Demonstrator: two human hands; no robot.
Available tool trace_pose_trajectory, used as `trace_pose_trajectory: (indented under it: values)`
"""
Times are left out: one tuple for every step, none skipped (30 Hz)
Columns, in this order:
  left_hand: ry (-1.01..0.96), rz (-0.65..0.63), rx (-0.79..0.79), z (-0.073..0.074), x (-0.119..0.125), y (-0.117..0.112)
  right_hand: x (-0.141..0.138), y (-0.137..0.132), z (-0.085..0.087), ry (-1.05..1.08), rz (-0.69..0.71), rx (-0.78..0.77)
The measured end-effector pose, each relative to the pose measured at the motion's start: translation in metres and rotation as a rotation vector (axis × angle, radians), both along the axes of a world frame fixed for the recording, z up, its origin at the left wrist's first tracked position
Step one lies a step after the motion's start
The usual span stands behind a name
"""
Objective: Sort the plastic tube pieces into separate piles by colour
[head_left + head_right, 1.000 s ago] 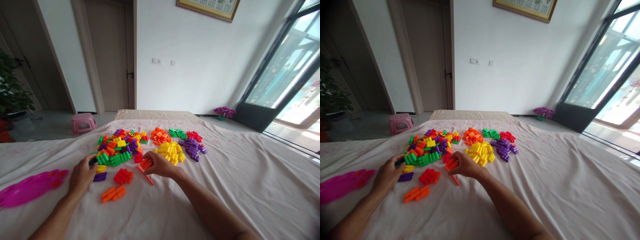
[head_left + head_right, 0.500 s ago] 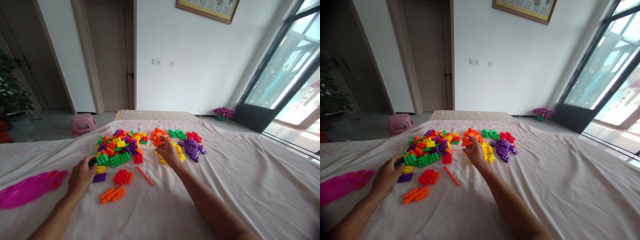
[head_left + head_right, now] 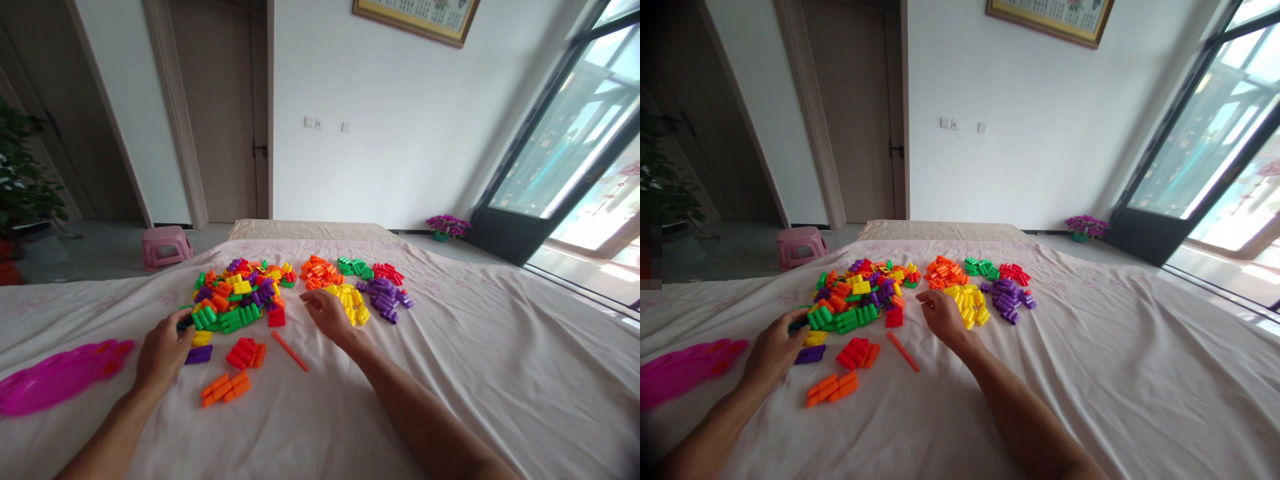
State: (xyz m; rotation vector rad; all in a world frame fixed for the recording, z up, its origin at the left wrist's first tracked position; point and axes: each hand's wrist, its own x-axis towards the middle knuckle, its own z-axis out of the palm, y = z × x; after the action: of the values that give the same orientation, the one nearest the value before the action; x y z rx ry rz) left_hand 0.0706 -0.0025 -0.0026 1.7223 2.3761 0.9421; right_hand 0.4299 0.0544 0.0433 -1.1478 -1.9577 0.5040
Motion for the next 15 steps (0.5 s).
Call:
trace_pose_trajectory:
  values:
    - [0.003, 0.000, 0.002, 0.000, 0.000, 0.000, -0.002, -0.003, -0.001, -0.035, 0.049, 0.004]
    - [0.004, -0.002, 0.005, 0.000, 0.000, 0.000, -0.005, -0.007, -0.002, -0.066, 0.103, 0.016]
    - [0.002, -0.005, 0.010, 0.000, 0.000, 0.000, -0.007, -0.010, -0.004, -0.097, 0.159, 0.036]
    - [0.000, -0.008, 0.012, -0.001, -0.001, 0.000, -0.009, -0.013, -0.005, -0.129, 0.209, 0.059]
    - [-0.002, -0.009, 0.013, -0.001, -0.001, 0.000, -0.011, -0.015, -0.006, -0.162, 0.253, 0.083]
    - [-0.005, -0.011, 0.013, -0.002, -0.001, 0.000, -0.014, -0.018, -0.006, -0.196, 0.285, 0.102]
    - [-0.007, -0.011, 0.012, -0.002, -0.001, 0.000, -0.016, -0.020, -0.006, -0.231, 0.307, 0.111]
    - [-0.009, -0.010, 0.009, -0.002, -0.001, 0.001, -0.018, -0.023, -0.006, -0.261, 0.318, 0.111]
    - [-0.009, -0.008, 0.008, -0.002, -0.001, 0.001, -0.021, -0.024, -0.005, -0.285, 0.322, 0.109]
    - [-0.009, -0.008, 0.008, -0.002, -0.001, 0.001, -0.023, -0.026, -0.005, -0.304, 0.324, 0.108]
    - [-0.010, -0.007, 0.007, -0.002, -0.001, 0.001, -0.025, -0.028, -0.004, -0.318, 0.323, 0.111]
    - [-0.011, -0.007, 0.007, -0.002, -0.001, 0.000, -0.027, -0.029, -0.003, -0.329, 0.321, 0.116]
    - [-0.012, -0.007, 0.009, -0.002, -0.001, 0.000, -0.028, -0.030, -0.002, -0.340, 0.321, 0.121]
    - [-0.013, -0.007, 0.012, -0.002, -0.001, 0.000, -0.029, -0.030, -0.002, -0.350, 0.318, 0.125]
    - [-0.011, -0.005, 0.019, -0.001, -0.001, 0.000, -0.030, -0.030, -0.001, -0.359, 0.310, 0.126]
